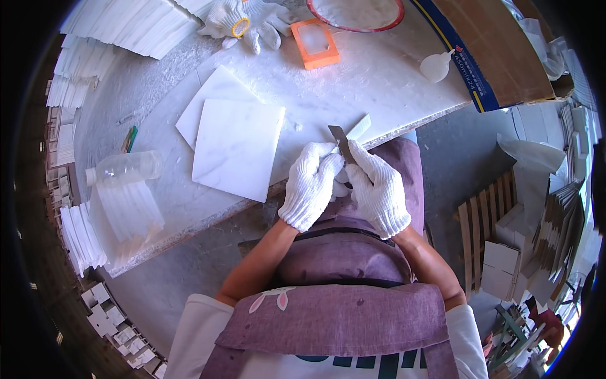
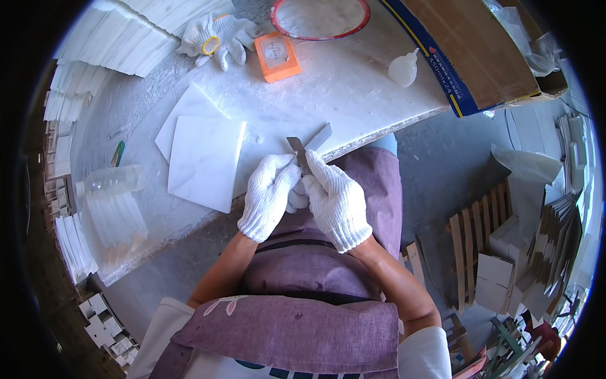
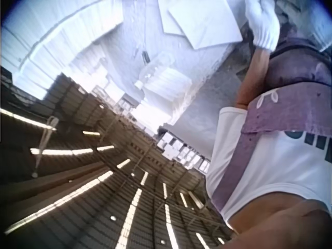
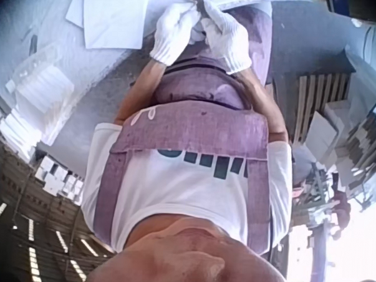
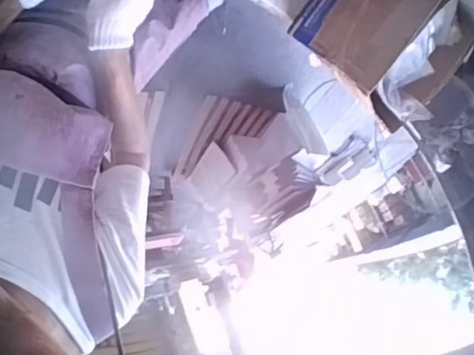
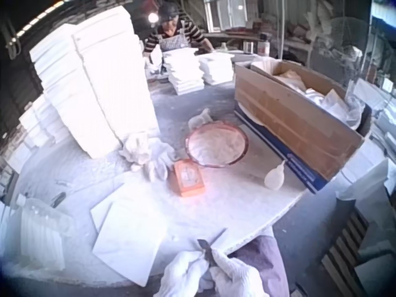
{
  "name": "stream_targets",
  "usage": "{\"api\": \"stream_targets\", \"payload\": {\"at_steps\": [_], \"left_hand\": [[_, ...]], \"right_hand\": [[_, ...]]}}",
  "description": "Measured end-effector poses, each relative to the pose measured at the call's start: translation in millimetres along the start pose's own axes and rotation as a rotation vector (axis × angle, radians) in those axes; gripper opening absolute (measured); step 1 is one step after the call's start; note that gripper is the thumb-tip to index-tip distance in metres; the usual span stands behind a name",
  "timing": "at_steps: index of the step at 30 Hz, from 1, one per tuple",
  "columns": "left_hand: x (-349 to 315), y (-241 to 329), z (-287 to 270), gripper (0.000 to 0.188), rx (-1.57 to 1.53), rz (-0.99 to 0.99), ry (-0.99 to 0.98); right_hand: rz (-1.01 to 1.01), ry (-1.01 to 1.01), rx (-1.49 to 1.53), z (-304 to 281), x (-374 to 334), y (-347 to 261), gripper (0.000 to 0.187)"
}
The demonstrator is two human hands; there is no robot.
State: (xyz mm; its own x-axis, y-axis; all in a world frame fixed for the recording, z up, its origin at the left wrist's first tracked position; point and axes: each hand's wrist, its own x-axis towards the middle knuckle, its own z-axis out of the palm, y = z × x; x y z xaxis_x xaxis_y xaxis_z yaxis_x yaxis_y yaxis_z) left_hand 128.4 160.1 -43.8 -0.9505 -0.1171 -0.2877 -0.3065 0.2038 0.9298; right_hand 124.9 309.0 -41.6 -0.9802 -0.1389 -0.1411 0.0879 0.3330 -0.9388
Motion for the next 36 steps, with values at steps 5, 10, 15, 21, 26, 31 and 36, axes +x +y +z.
{"api": "stream_targets", "payload": {"at_steps": [5, 10, 15, 21, 26, 31, 36], "left_hand": [[0.8, 3.6, -1.8, 0.021, 0.088, -0.102, -0.022], [-1.2, 20.8, -4.0, 0.018, -0.123, -0.196, -0.058], [-1.2, 17.4, -0.1, 0.017, -0.210, -0.199, -0.033], [-1.8, 16.9, 2.2, 0.015, -0.168, -0.181, -0.011], [-2.9, 17.1, 4.7, 0.015, -0.072, -0.089, 0.031], [-5.2, 25.5, 8.4, 0.018, -0.193, -0.220, 0.038], [-5.4, 17.6, 7.9, 0.020, -0.135, -0.131, 0.042]], "right_hand": [[-0.019, -0.040, 0.052, 1.2, -3.1, -1.9, 0.037], [0.038, 0.006, 0.102, -2.1, 2.0, -8.7, 0.035], [-0.138, 0.065, -0.095, -13.3, 13.9, -6.3, 0.032], [-0.170, -0.035, -0.123, -18.5, 10.9, -14.2, 0.031], [-0.197, -0.045, -0.185, -18.9, 8.1, -21.2, 0.028], [-0.147, -0.012, -0.166, -30.0, 20.5, -11.9, 0.030], [-0.245, -0.074, -0.227, -26.1, 11.1, -20.8, 0.030]]}}
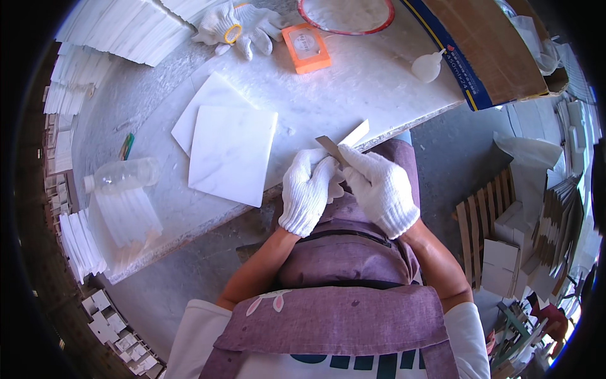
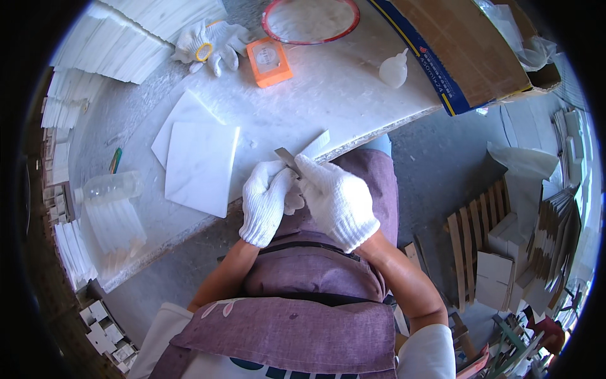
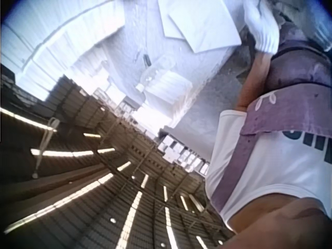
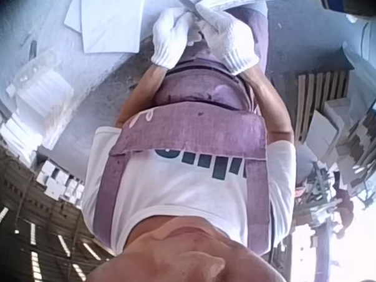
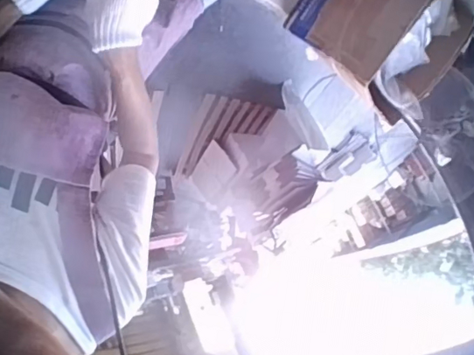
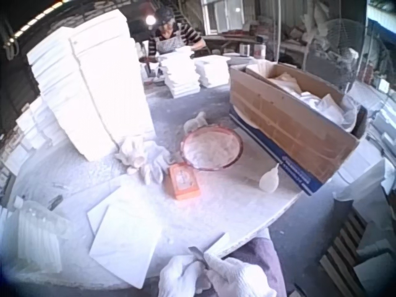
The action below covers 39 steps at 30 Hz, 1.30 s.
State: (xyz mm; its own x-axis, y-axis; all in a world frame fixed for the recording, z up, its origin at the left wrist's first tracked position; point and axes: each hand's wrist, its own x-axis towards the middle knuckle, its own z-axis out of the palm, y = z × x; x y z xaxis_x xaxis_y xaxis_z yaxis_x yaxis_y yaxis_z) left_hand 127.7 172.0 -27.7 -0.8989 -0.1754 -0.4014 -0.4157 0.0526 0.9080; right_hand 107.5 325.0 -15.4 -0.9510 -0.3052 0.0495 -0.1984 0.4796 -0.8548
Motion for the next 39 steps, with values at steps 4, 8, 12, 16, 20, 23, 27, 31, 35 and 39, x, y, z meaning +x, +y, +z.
{"api": "stream_targets", "payload": {"at_steps": [4, 8, 12, 16, 20, 23, 27, 31, 35, 39], "left_hand": [[-1.1, 6.3, 1.4, 0.022, -0.075, -0.098, -0.003], [9.2, -17.0, -4.2, 0.025, 0.134, 0.149, 0.020], [-1.4, 5.8, 1.3, 0.025, -0.100, -0.076, -0.005], [-0.8, 3.9, 2.1, 0.025, -0.084, -0.074, -0.006], [-2.5, 11.2, 2.2, 0.024, -0.059, -0.092, -0.001], [-0.6, 5.5, 1.6, 0.024, -0.062, -0.078, 0.000], [-1.2, 0.4, 0.6, 0.023, -0.021, -0.048, 0.008], [-2.0, 1.0, 1.3, 0.022, -0.224, -0.100, -0.021], [-1.1, -1.8, 1.1, 0.027, -0.071, -0.039, 0.007], [-2.5, -4.5, 2.9, 0.023, -0.181, -0.041, 0.011]], "right_hand": [[0.095, 0.161, 0.034, -2.7, 9.3, 12.8, 0.031], [0.006, 0.062, 0.042, 17.3, -11.8, 4.6, 0.035], [0.060, 0.246, 0.093, 11.6, 0.2, 26.0, 0.037], [-0.014, 0.100, -0.004, 18.4, -12.4, 12.2, 0.035], [0.076, 0.188, 0.077, 15.5, -7.8, 18.4, 0.031], [0.109, 0.079, -0.008, 2.9, -1.9, 1.4, 0.030], [-0.014, 0.122, 0.001, 12.9, -12.7, 14.7, 0.034], [0.162, 0.241, -0.040, -8.7, 6.2, 23.1, 0.038], [-0.018, 0.132, -0.061, 9.5, -12.0, 16.9, 0.037], [0.231, 0.155, 0.069, -10.1, -2.8, 18.2, 0.035]]}}
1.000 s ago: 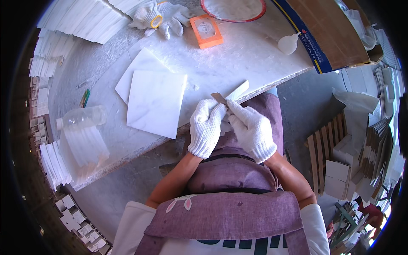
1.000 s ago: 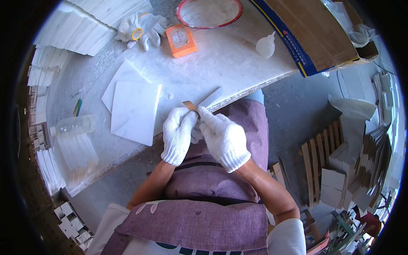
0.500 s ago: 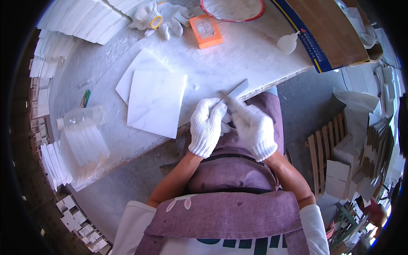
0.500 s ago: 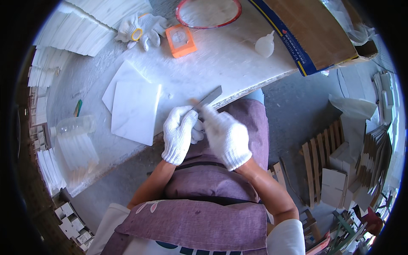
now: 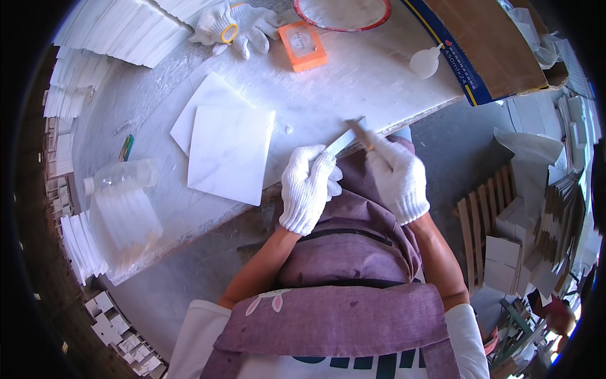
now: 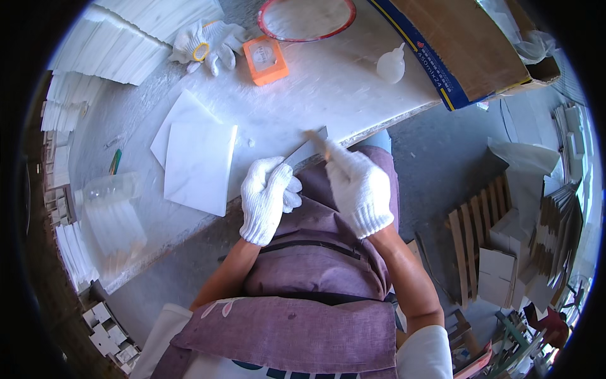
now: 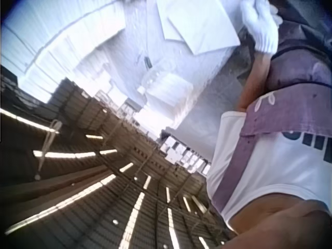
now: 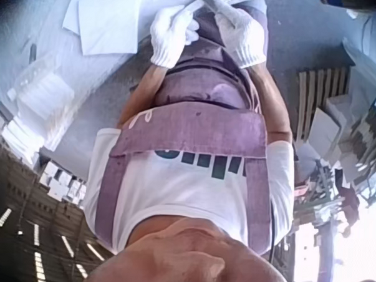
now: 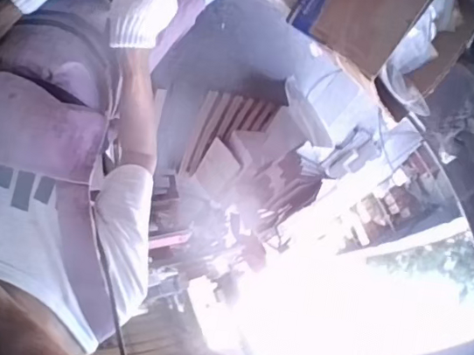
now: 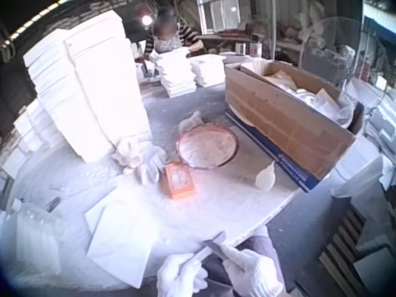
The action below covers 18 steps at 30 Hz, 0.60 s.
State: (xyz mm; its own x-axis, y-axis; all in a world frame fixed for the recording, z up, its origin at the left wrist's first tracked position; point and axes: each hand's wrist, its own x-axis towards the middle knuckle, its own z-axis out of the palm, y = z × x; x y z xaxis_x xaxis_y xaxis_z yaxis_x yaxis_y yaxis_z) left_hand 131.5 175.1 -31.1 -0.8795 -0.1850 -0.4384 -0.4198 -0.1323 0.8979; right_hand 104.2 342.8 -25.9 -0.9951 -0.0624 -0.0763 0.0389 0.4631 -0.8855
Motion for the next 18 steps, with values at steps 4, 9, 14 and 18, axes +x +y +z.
{"api": "stream_targets", "payload": {"at_steps": [4, 9, 14, 18], "left_hand": [[2.2, -1.9, -0.2, 0.023, 0.163, 0.076, -0.004], [-0.4, -5.1, -0.1, 0.018, 0.154, 0.090, 0.007], [5.1, -12.5, -1.4, 0.021, 0.265, 0.296, -0.009], [-2.4, -7.4, 1.9, 0.020, 0.122, 0.124, 0.000]], "right_hand": [[-0.204, -0.127, -0.165, 4.8, -11.2, -14.9, 0.035], [-0.181, -0.044, -0.063, 3.8, -5.3, -7.8, 0.036], [-0.315, -0.086, -0.144, 12.8, -14.7, -14.0, 0.041], [-0.025, -0.046, -0.060, -12.6, 5.0, -18.0, 0.033]]}}
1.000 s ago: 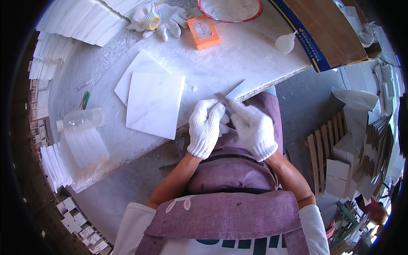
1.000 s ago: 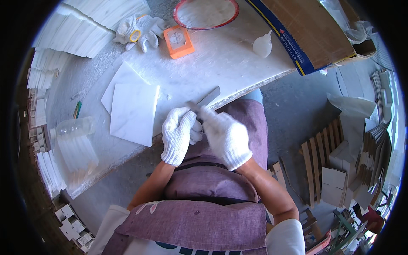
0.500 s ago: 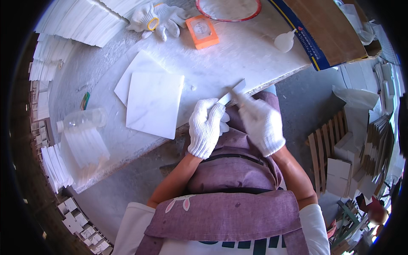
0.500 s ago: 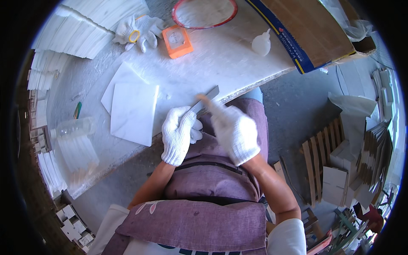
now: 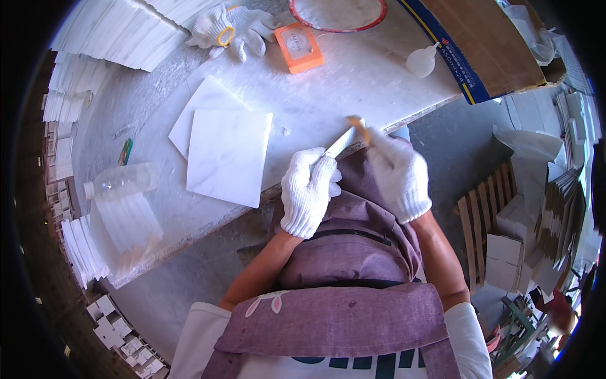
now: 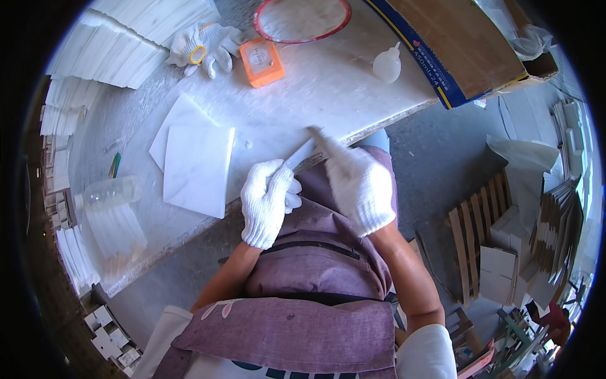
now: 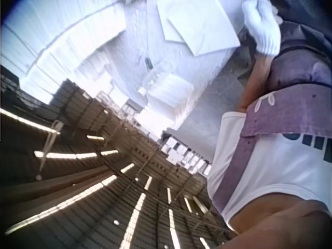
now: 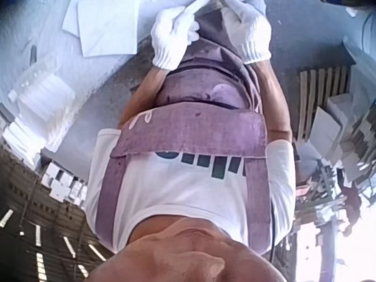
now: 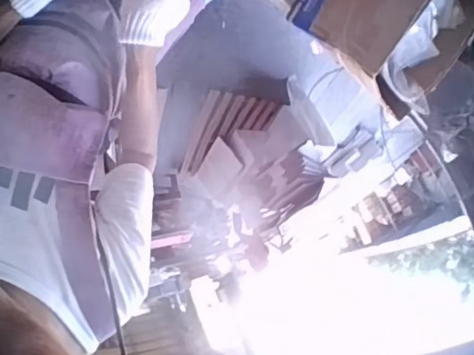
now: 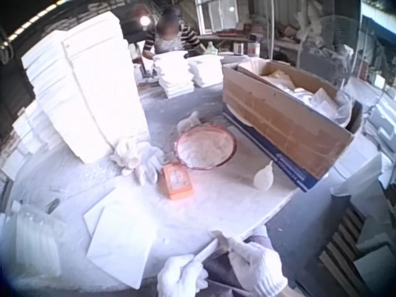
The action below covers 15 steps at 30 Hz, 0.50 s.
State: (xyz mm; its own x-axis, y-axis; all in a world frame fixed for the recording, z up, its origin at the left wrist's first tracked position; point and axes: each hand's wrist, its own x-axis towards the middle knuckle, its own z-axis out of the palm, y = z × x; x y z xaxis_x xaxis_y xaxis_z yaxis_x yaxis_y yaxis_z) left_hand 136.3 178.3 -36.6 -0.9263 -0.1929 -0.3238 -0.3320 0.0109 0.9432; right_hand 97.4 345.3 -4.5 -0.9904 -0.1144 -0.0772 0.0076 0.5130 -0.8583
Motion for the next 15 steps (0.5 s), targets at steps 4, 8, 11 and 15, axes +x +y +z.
{"api": "stream_targets", "payload": {"at_steps": [4, 8, 11, 15], "left_hand": [[1.3, 5.0, 0.9, 0.020, 0.061, 0.044, 0.012], [-0.3, 0.6, -0.2, 0.020, 0.057, 0.071, 0.004], [0.9, 0.4, 1.3, 0.021, 0.050, 0.128, -0.012], [5.8, -2.7, -3.6, 0.019, 0.193, 0.206, 0.018]], "right_hand": [[-0.107, -0.019, -0.076, 9.9, -10.0, 11.9, 0.032], [-0.154, 0.056, -0.051, 10.6, -5.9, 18.5, 0.031], [-0.119, 0.078, -0.039, 5.1, 2.2, 15.7, 0.034], [-0.149, -0.074, -0.028, 14.0, -17.7, 2.3, 0.035]]}}
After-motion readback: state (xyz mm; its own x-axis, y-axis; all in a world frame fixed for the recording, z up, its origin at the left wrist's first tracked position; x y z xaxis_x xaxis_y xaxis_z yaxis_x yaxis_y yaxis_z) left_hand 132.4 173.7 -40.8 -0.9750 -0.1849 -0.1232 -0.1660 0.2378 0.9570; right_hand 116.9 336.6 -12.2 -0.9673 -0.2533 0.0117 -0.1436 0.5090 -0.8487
